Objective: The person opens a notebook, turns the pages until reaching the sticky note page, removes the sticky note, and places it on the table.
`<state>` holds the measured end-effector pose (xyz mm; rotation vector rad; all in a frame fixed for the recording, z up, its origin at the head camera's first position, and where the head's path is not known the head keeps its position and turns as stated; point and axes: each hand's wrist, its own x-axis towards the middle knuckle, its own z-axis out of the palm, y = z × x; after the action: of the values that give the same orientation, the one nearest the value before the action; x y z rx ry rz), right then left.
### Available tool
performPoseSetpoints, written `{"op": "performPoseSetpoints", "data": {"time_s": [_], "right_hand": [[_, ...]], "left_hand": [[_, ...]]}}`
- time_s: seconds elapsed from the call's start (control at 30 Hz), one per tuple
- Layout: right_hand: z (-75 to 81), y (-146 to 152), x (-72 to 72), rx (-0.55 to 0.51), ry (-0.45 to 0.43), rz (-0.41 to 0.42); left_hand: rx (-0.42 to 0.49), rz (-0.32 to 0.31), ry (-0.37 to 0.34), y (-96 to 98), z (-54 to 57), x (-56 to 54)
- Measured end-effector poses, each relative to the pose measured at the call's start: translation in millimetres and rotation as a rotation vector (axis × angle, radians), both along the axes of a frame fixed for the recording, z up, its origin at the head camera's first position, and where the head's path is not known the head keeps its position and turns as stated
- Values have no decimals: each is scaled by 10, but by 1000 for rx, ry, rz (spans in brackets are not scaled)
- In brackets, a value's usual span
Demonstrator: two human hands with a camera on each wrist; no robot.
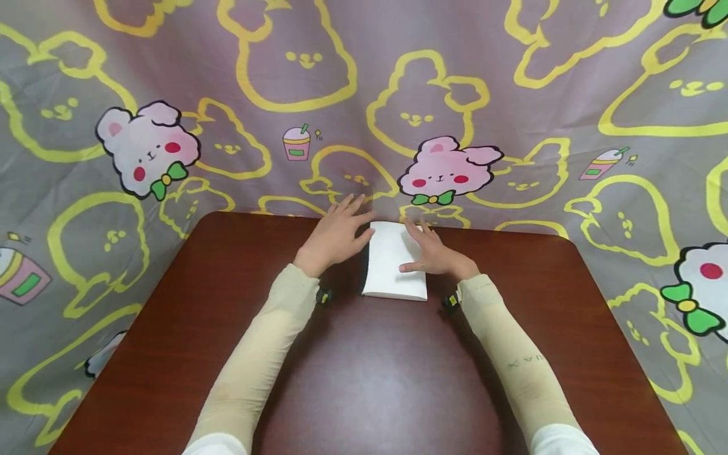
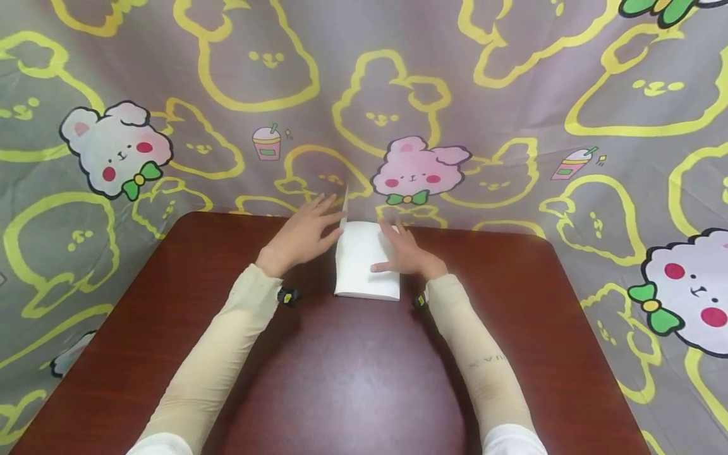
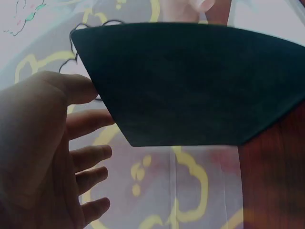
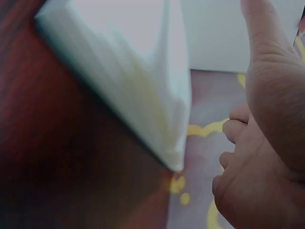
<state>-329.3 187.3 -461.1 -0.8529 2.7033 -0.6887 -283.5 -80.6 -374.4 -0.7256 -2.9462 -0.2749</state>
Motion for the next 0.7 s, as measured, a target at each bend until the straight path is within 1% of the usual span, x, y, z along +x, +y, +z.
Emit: {"op": "performPoseSetpoints", "data": {"time_s": [0.13,0.3,0.47,0.7], "right_hand": [[-117,62,38,49,-39,-8],[-168,129,88,44,-67,-11],[-183,167,118,52,-103,-14],[-197,185,123,77,-137,-19]], "left_hand": [[50,-19,-15,-183,-25,15],[105,-27,-33,-387,-70,38],[139,0,-53,-574,-127,73],[138,47,-66,-790,-170,141]]}}
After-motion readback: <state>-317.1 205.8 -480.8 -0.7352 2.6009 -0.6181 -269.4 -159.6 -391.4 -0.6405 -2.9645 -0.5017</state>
